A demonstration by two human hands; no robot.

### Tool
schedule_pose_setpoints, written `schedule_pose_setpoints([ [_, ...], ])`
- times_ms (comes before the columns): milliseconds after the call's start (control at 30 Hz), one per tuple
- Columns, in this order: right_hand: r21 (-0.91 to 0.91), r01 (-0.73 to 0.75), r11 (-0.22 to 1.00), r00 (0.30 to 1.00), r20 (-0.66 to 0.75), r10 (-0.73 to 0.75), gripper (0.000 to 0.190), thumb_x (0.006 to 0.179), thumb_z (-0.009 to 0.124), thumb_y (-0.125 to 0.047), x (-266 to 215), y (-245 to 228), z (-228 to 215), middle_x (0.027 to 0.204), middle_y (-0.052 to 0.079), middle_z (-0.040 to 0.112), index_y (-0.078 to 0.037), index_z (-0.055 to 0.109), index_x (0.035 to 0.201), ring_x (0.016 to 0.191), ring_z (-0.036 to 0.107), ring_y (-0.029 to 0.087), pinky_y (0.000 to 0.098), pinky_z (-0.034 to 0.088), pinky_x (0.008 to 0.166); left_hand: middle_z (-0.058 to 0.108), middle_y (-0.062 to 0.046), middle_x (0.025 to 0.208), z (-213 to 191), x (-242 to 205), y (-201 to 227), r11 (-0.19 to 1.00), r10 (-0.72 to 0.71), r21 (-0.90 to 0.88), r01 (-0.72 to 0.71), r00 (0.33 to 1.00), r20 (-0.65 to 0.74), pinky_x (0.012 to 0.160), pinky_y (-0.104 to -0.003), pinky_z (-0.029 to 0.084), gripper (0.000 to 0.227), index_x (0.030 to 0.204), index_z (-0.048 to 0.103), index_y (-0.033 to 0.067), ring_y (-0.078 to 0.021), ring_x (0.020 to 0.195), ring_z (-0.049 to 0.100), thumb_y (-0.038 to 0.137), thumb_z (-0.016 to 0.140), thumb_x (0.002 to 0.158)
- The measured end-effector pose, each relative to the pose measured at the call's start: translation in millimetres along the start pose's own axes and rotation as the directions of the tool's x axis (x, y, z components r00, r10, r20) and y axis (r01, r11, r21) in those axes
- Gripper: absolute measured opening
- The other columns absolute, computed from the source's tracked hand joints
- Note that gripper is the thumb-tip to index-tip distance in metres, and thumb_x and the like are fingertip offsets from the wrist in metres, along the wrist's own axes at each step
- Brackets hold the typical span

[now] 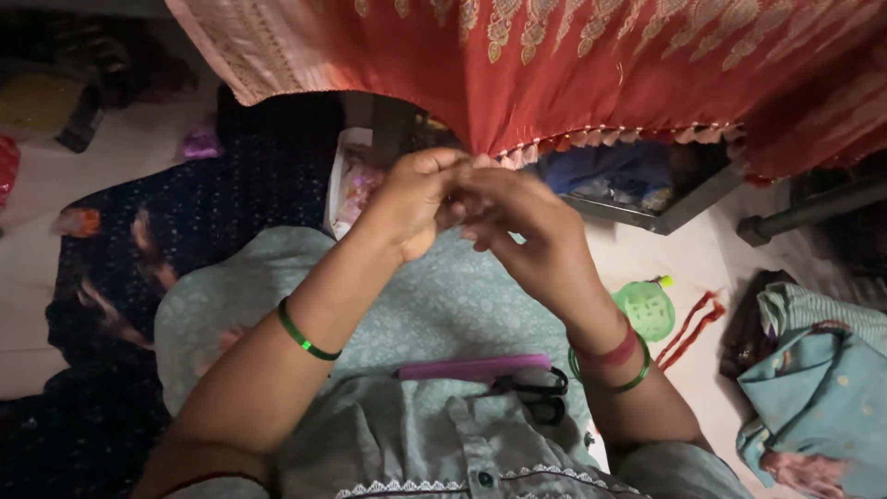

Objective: The recorder is sewing decorative tassels or trim back onto a red and gold sari using a needle, thread, and scissors.

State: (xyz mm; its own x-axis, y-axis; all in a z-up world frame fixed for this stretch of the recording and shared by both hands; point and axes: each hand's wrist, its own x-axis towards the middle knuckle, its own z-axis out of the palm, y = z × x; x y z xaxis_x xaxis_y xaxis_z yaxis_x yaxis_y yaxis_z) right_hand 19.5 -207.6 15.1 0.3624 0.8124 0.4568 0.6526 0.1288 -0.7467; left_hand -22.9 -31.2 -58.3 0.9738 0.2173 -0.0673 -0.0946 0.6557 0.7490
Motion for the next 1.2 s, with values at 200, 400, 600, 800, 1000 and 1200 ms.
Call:
schedule_pose_setpoints([
  [200, 0.451, -0.244, 0.859, 0.947, -0.078, 0.31, 0.039, 0.089, 0.072, 0.009, -13, 36, 5, 0.11, 0.014, 0.068, 0.0, 0.048, 0.118, 0.093, 0.072, 0.016, 0.0303, 0.065, 0.071, 0.063, 0.002, 0.07, 1, 2, -4, 0.998, 0.03, 0.051, -0.032, 0.999, 0.033, 0.055, -0.019, 0.046, 0.023, 0.105, 0.074, 0.0008, -0.0041, 0.059, 0.054, 0.022, 0.07, 0.099],
  [400, 0.338, -0.354, 0.872, 0.92, -0.041, 0.389, 0.02, 0.092, 0.073, 0.003, -17, 38, 0, 0.103, 0.01, 0.074, -0.001, 0.064, 0.109, 0.087, 0.069, 0.016, 0.0291, 0.059, 0.07, 0.061, 0.002, 0.069, 1, 2, -4, 0.991, 0.081, 0.108, -0.085, 0.996, 0.039, 0.053, -0.019, 0.041, 0.023, 0.105, 0.075, -0.0004, -0.0043, 0.058, 0.052, 0.021, 0.07, 0.099],
  [600, -0.447, 0.204, 0.871, 0.978, 0.047, -0.205, 0.016, 0.083, 0.075, 0.001, 11, -9, -32, 0.097, 0.013, 0.068, -0.004, 0.068, 0.097, 0.092, 0.064, 0.033, 0.0428, 0.049, 0.081, 0.058, 0.004, 0.063, 9, -8, 22, 0.945, 0.056, 0.323, -0.045, 0.998, -0.024, 0.046, -0.02, 0.036, 0.022, 0.1, 0.075, -0.0007, -0.0035, 0.053, 0.049, 0.021, 0.071, 0.095],
  [800, -0.615, 0.235, 0.752, 0.97, 0.102, -0.22, 0.018, 0.094, 0.074, 0.004, 53, -12, -62, 0.099, 0.011, 0.062, -0.004, 0.067, 0.11, 0.092, 0.065, 0.03, 0.0399, 0.052, 0.079, 0.067, 0.0, 0.068, 13, -17, 49, 0.791, 0.1, 0.603, -0.104, 0.994, 0.04, 0.054, -0.023, 0.047, 0.016, 0.091, 0.076, -0.0001, -0.007, 0.059, 0.059, 0.016, 0.077, 0.091],
  [1000, -0.484, 0.595, 0.641, 0.8, 0.436, -0.413, 0.024, 0.08, 0.081, -0.011, 105, -22, -46, 0.093, 0.01, 0.06, -0.006, 0.068, 0.1, 0.086, 0.065, 0.032, 0.0421, 0.052, 0.071, 0.074, -0.003, 0.094, -17, -2, 17, 0.568, 0.427, 0.712, -0.412, 0.888, 0.173, 0.074, -0.025, 0.054, 0.017, 0.108, 0.074, -0.0001, -0.0106, 0.083, 0.069, 0.011, 0.07, 0.096],
  [1200, -0.541, 0.618, 0.57, 0.783, 0.492, -0.382, 0.014, 0.083, 0.078, -0.012, 124, -12, -23, 0.091, 0.009, 0.061, -0.009, 0.071, 0.095, 0.077, 0.066, 0.031, 0.0427, 0.051, 0.064, 0.076, -0.004, 0.105, -22, -3, -4, 0.771, 0.486, 0.48, -0.418, 0.874, -0.019, 0.083, -0.025, 0.055, 0.02, 0.116, 0.072, -0.0009, -0.0091, 0.091, 0.069, 0.007, 0.065, 0.099],
])
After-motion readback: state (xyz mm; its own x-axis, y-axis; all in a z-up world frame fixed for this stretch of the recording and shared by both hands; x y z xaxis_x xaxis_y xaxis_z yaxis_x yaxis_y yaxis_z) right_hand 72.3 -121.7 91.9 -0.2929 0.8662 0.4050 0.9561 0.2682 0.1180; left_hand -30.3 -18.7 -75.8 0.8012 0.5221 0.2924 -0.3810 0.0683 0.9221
